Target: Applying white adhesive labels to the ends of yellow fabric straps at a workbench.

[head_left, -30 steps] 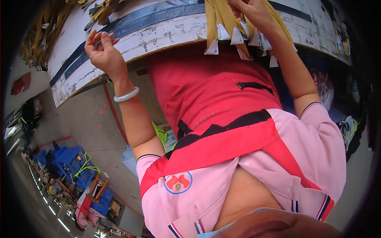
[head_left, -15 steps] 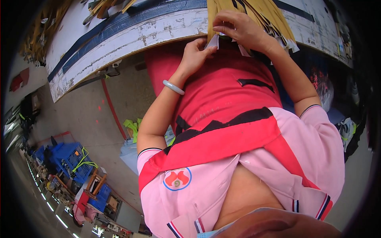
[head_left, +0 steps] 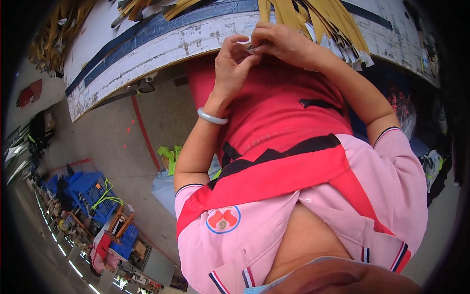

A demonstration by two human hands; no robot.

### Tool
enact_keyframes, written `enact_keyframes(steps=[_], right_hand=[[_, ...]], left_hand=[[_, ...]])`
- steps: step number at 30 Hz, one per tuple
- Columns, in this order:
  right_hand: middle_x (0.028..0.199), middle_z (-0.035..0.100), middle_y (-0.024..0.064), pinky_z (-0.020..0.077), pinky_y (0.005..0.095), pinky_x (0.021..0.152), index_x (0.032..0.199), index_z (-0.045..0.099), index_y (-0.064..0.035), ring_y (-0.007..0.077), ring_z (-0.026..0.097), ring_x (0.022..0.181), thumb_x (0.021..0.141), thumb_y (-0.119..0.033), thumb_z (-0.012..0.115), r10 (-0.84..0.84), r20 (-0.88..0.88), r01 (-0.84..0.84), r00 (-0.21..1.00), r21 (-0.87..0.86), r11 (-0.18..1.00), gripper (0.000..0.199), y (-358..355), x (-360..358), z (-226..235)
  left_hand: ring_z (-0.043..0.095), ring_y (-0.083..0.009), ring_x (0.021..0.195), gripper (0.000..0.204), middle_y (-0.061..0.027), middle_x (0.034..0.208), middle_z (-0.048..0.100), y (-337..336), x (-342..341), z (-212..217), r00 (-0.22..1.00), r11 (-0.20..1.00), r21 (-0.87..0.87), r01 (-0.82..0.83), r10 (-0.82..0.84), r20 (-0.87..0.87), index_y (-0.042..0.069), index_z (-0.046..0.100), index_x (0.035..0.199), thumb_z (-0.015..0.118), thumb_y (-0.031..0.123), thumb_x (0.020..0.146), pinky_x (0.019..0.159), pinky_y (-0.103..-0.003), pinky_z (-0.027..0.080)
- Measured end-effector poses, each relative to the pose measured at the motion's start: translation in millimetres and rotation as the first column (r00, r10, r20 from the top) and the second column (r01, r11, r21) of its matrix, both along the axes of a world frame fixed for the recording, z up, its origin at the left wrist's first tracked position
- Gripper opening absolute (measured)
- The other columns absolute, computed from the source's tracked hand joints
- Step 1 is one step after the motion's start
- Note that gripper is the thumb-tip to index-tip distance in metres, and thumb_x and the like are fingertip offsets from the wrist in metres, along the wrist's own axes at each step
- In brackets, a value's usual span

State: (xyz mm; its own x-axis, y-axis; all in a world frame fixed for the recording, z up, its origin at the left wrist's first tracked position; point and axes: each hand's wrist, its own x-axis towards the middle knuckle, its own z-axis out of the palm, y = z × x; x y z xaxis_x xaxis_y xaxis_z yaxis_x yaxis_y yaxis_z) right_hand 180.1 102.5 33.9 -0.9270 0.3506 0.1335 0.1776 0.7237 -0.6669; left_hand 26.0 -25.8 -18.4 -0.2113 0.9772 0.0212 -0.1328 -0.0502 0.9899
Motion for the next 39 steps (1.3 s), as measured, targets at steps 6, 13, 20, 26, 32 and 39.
enact_keyframes(steps=[6,13,20,26,32,39], right_hand=[[0.084,0.056,-0.001,0.0461,0.0219,0.07,0.096,0.057,-0.0035,0.0061,0.055,0.077,0.096,-0.015,0.063,-0.042,-0.101,-0.043,0.994,-0.716,0.697,0.013,13,0,17],[0.083,0.059,-0.0012,0.0462,0.0195,0.067,0.098,0.061,-0.0053,0.0043,0.056,0.073,0.096,-0.027,0.066,-0.106,-0.084,0.009,0.991,-0.742,0.67,0.022,23,-4,11],[0.089,0.061,0.0014,0.0483,0.0258,0.069,0.1,0.06,-0.0046,0.011,0.061,0.075,0.095,-0.025,0.066,0.128,0.078,-0.032,0.989,-0.726,0.687,0.022,46,-4,24],[0.075,0.059,-0.0025,0.0464,0.0189,0.059,0.09,0.062,-0.0041,0.0052,0.055,0.067,0.092,-0.022,0.071,0.018,0.151,0.087,0.988,-0.656,0.75,0.02,35,-11,37],[0.083,0.06,0.0153,0.0488,0.0359,0.065,0.088,0.063,-0.0007,0.0283,0.062,0.072,0.088,-0.009,0.067,-0.141,-0.245,0.18,0.959,0.143,0.973,0.01,16,-22,33],[0.083,0.063,0.0055,0.0484,0.0246,0.059,0.09,0.065,-0.0018,0.0115,0.061,0.068,0.09,-0.006,0.069,0.051,-0.641,-0.09,0.766,-0.027,0.996,0.006,34,-22,-6]], left_hand=[[0.067,-0.0184,0.089,0.026,-0.0091,0.098,0.066,14,-18,23,0.91,0.993,0.054,0.101,-0.114,0.398,0.0,0.062,0.111,0.068,-0.006,0.087,0.083,-0.031,0.059],[0.066,-0.0143,0.093,0.018,-0.0059,0.101,0.069,30,-22,26,0.969,0.988,0.143,0.06,-0.092,0.228,0.0,0.068,0.102,0.07,-0.007,0.086,0.086,-0.027,0.056],[0.067,-0.0131,0.091,0.015,-0.0055,0.097,0.071,35,-37,27,0.94,0.973,0.082,0.214,-0.228,0.255,-0.001,0.069,0.102,0.07,-0.003,0.087,0.086,-0.026,0.055],[0.068,-0.0121,0.081,0.005,-0.0068,0.088,0.072,37,-33,31,0.982,0.992,0.069,0.103,-0.112,0.153,-0.001,0.068,0.091,0.071,-0.001,0.087,0.076,-0.024,0.056],[0.068,-0.0107,0.073,0.012,-0.0061,0.076,0.071,32,-7,32,0.938,0.952,0.192,-0.237,0.276,-0.209,0.002,0.061,0.082,0.069,0.003,0.09,0.062,-0.023,0.052],[0.066,-0.0098,0.076,0.01,-0.0022,0.083,0.064,32,-34,43,0.983,0.976,0.18,-0.12,0.143,-0.118,0.001,0.065,0.095,0.072,0.0,0.087,0.063,-0.022,0.054]])
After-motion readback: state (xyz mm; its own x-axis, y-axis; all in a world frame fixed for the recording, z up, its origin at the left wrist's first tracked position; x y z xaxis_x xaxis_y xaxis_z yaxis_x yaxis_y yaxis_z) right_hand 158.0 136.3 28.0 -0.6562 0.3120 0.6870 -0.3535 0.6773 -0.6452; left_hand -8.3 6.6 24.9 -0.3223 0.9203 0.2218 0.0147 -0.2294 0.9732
